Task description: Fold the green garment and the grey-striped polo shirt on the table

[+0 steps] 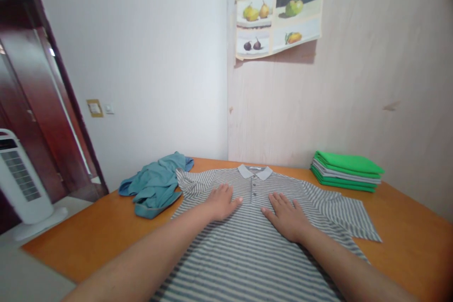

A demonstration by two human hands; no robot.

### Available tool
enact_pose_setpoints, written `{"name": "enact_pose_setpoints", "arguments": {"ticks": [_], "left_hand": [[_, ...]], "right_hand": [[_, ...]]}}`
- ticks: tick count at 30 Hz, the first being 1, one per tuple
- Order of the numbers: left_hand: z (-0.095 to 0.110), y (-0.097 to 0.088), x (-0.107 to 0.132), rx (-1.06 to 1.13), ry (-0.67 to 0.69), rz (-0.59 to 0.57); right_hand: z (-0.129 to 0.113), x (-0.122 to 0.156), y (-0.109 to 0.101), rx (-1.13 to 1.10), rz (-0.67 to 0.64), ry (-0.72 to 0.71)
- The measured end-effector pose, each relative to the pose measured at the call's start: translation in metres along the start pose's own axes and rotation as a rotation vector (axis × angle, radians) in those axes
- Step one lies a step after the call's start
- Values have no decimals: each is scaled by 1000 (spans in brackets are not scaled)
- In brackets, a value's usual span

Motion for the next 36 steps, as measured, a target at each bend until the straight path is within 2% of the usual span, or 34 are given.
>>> {"name": "enact_pose_setpoints", "arguments": {"ticks": [4, 11, 14, 18, 21, 24, 33, 36], "left_hand": [[0, 11, 23, 6, -20, -13], [3, 12, 26, 39, -26, 5], [2, 14, 25, 53, -24, 16], [2, 15, 25, 72, -22, 29], [3, 15, 25, 75, -20, 41], [3, 14, 25, 68, -13, 33], [-1, 17, 23, 107, 7, 43], [-7, 14, 20, 175, 15, 117]], "right_hand": [[2, -2, 2, 25, 9, -2], [1, -6, -2, 46, -39, 33], [-12, -10, -11, 8, -28, 47], [-44, -12, -18, -43, -9, -12], [-63, -8, -10, -15, -15, -63], [-70, 0, 4, 19, -13, -78], [-64, 3, 17, 40, 34, -92], [-62, 0, 21, 45, 51, -93]]}}
Point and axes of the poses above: each hand's wrist, its own x-axis away from the middle knuckle, its own y-axis out of the palm, z = x × y, the point moved 3 cm from there along -x, towards the middle knuckle, and after that the axes turned 3 degrees about -x, right-handed, at the moved point
